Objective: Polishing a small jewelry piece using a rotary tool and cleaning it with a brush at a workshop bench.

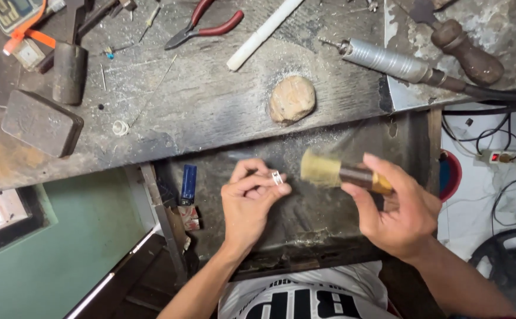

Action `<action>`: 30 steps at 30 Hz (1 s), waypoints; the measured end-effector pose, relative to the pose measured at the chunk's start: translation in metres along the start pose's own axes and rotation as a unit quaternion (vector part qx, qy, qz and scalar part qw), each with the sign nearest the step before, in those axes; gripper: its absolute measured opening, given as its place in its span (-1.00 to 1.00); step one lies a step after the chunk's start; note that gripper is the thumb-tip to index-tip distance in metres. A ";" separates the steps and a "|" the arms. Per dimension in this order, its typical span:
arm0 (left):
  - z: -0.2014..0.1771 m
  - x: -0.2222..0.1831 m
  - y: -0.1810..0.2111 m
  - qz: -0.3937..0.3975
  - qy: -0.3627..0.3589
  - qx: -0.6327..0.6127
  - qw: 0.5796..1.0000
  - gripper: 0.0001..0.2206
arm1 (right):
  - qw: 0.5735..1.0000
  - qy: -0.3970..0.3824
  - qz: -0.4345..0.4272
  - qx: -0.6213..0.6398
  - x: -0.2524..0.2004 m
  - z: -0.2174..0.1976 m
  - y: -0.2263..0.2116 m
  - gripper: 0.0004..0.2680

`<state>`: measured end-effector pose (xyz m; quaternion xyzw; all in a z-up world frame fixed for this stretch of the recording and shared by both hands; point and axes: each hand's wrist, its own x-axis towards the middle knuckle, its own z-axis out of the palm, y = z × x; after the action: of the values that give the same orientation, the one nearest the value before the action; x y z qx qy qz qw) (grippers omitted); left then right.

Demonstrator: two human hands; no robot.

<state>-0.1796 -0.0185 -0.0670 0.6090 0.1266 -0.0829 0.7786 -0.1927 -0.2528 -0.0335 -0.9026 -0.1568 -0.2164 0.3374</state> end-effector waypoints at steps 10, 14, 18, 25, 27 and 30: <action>0.008 0.009 0.025 0.062 0.006 0.017 0.998 -0.74 | 0.989 0.032 0.030 0.140 0.015 0.017 -0.010 -0.79; 0.010 0.007 0.028 0.075 -0.001 -0.008 0.997 -0.69 | 0.996 -0.012 0.008 0.088 0.027 0.009 -0.015 -0.85; 0.010 0.006 0.029 0.103 -0.040 -0.010 0.994 -0.73 | 0.988 -0.104 -0.059 0.100 0.045 0.004 -0.024 -0.77; 0.014 0.008 0.022 0.051 0.057 0.167 0.983 -0.90 | 0.990 -0.010 -0.005 0.138 0.004 0.003 -0.026 -0.69; 0.011 0.009 0.010 0.120 -0.057 0.359 0.924 -0.82 | 0.944 -0.223 0.015 0.244 0.031 0.005 -0.046 -0.69; 0.003 0.004 0.008 0.109 -0.085 0.402 0.905 -0.80 | 0.979 -0.181 -0.024 0.089 0.016 0.016 -0.009 -0.61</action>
<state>-0.1730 -0.0197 -0.0598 0.8710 -0.0509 -0.0926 0.4798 -0.1783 -0.2330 -0.0312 -0.8891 -0.2557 -0.0431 0.3773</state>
